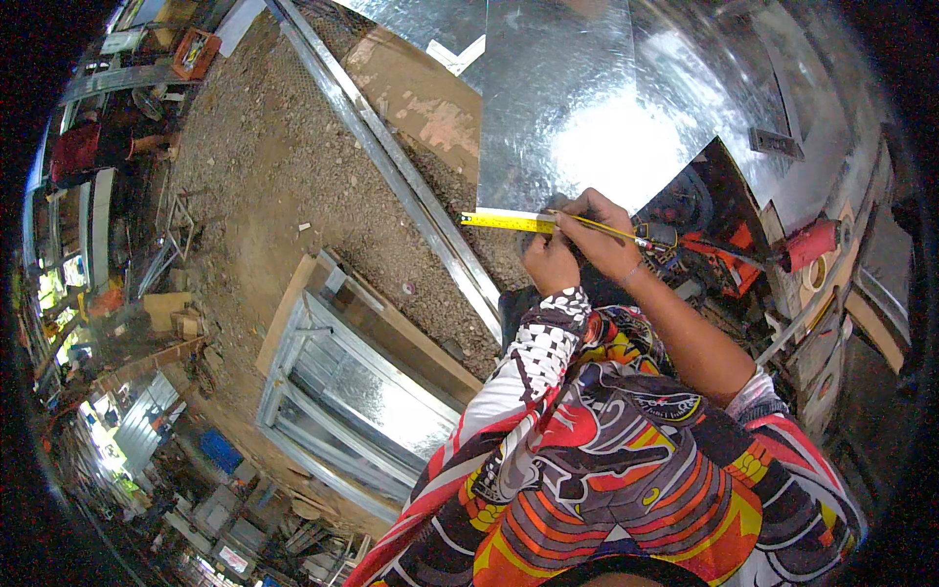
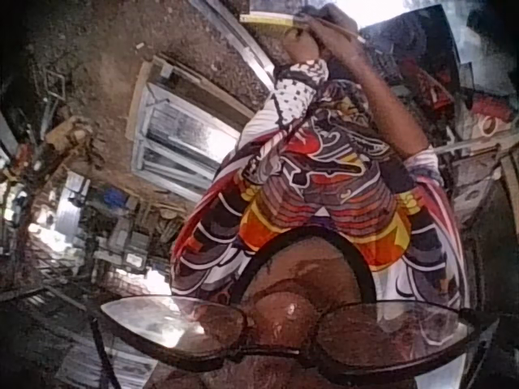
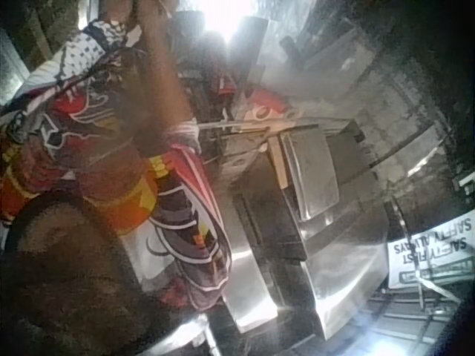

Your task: The person measures a metal sheet using a tape measure and marks it with a pencil. They repeatedly reposition the tape measure and mark multiple points on the sheet.

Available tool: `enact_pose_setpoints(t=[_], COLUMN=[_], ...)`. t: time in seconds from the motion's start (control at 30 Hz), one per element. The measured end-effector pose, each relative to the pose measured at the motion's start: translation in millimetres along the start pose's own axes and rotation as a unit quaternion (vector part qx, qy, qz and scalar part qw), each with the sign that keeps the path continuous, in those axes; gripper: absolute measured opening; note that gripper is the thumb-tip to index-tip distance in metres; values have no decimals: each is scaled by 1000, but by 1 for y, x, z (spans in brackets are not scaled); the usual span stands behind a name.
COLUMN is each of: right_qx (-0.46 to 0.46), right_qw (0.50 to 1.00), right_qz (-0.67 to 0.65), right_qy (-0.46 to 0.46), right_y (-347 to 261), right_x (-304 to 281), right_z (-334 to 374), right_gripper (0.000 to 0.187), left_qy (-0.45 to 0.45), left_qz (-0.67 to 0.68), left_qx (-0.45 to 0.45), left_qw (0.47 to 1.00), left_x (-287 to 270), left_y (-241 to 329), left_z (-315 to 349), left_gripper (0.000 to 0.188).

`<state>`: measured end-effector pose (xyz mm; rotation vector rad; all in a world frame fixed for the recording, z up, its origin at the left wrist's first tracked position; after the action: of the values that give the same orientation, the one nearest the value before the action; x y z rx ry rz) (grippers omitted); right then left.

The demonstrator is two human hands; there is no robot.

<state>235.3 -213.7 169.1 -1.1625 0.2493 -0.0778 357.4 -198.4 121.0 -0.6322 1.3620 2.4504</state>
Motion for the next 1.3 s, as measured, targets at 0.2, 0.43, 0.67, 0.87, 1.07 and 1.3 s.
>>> enact_pose_setpoints(t=[0.2,0.43,0.67,0.87,1.07,1.3], right_qx=[-23,-22,-17,-12,-5,6], right_qw=[999,998,999,999,999,999], right_qz=[-33,-47,6,-21,-18,-2], right_qy=[-16,-39,-38,-34,-39,-42], right_y=[-2,-3,0,5,2,-2], right_x=[4,8,5,2,3,3], right_z=[-6,-13,-14,-13,-12,-11], right_gripper=[21,20,21,25,20,21], left_qy=[-38,-8,-24,-39,-46,-50], left_qz=[19,-4,5,49,38,-29], left_qx=[-60,-25,-32,-45,-55,-54], left_qw=[997,1000,999,997,997,997], left_x=[2,-3,-4,-2,-2,-5], left_y=[3,12,11,13,12,16], left_z=[1,2,2,2,3,3], left_gripper=[30,30,43,36,25,28])
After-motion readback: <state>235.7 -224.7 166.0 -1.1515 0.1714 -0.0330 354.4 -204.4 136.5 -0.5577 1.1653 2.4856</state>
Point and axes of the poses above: each hand's wrist, its own z-axis away from the middle knuckle, its own x-axis out of the palm, y = z × x, the point moved 5 cm from there along -z, towards the middle knuckle, and after that the axes turned 12 degrees about -z, right-handed, at the moved point
